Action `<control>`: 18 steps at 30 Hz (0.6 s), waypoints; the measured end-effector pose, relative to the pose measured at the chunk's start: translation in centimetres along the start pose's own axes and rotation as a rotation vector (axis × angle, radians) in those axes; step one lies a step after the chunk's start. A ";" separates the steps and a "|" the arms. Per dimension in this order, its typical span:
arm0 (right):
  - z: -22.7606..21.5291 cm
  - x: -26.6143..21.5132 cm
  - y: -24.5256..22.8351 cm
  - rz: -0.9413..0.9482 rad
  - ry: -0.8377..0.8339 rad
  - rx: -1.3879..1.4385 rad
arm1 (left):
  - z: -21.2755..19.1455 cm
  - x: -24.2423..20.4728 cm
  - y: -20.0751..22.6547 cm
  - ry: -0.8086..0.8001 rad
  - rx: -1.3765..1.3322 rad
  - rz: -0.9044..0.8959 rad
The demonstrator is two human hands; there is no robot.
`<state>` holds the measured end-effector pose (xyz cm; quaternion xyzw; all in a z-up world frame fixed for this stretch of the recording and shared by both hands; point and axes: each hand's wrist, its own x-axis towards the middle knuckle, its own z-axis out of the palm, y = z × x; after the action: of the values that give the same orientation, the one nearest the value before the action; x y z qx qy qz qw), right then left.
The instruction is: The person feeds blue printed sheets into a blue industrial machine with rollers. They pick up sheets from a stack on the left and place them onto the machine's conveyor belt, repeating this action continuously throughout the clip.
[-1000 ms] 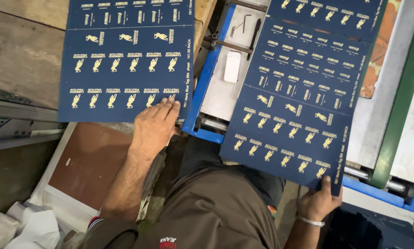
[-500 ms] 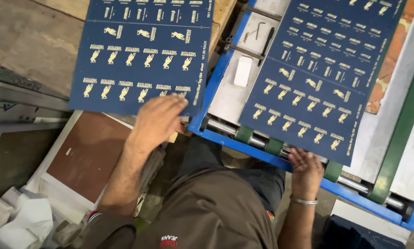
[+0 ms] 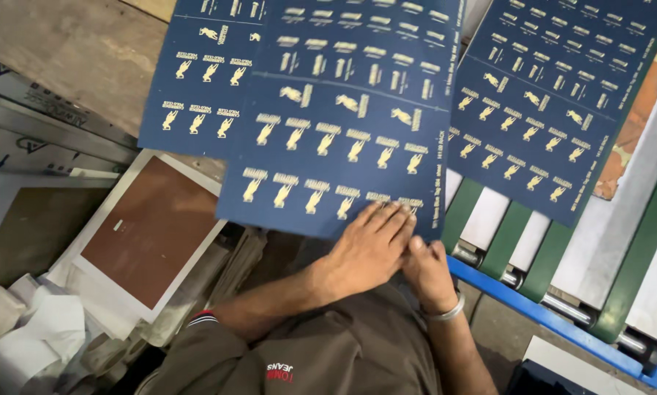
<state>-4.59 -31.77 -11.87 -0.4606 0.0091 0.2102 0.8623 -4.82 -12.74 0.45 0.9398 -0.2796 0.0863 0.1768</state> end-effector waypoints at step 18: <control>-9.3 2.0 -0.4 -0.278 0.518 0.168 | -3.3 -2.5 -7.3 -0.017 0.113 -0.046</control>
<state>-0.94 -38.64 -17.37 -0.4227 0.1828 -0.0358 0.8869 -3.08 -4.52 0.75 0.9551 -0.2540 0.0899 0.1227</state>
